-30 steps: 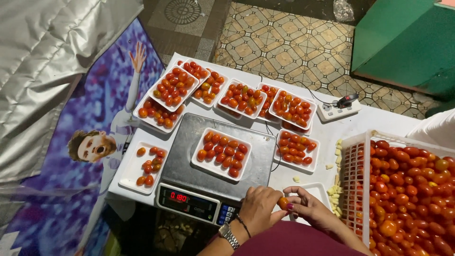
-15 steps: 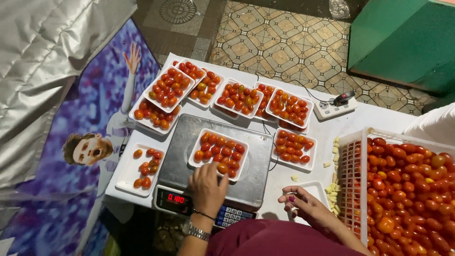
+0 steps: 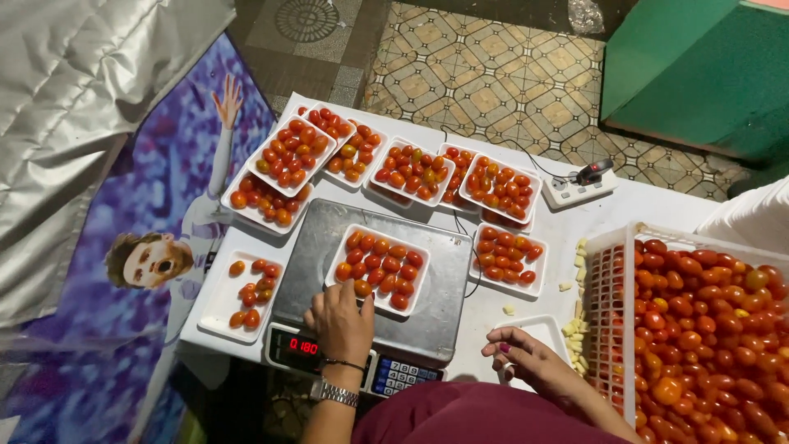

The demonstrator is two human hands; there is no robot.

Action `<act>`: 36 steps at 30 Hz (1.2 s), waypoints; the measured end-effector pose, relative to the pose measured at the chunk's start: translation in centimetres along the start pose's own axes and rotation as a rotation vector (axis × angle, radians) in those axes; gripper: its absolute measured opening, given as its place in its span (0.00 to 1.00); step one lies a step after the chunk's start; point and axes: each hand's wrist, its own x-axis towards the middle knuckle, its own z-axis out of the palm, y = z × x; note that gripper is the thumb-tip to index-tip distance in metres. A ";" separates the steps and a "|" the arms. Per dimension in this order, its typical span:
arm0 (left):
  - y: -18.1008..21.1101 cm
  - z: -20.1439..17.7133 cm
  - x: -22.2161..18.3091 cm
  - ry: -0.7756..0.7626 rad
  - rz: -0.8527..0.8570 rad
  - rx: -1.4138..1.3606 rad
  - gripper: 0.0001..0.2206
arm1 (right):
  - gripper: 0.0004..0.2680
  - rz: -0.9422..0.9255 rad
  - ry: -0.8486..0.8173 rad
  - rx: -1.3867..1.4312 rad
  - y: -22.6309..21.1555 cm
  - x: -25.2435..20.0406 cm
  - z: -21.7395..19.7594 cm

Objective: The person places tomatoes into foam trays, weighs the trays on a digital scale, and transfers more tomatoes from a large crate into a smaller container.

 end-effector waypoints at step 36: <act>8.9 -1.1 -6.7 -0.361 0.764 -0.564 0.06 | 0.11 0.007 0.014 -0.031 -0.4 0.0 0.5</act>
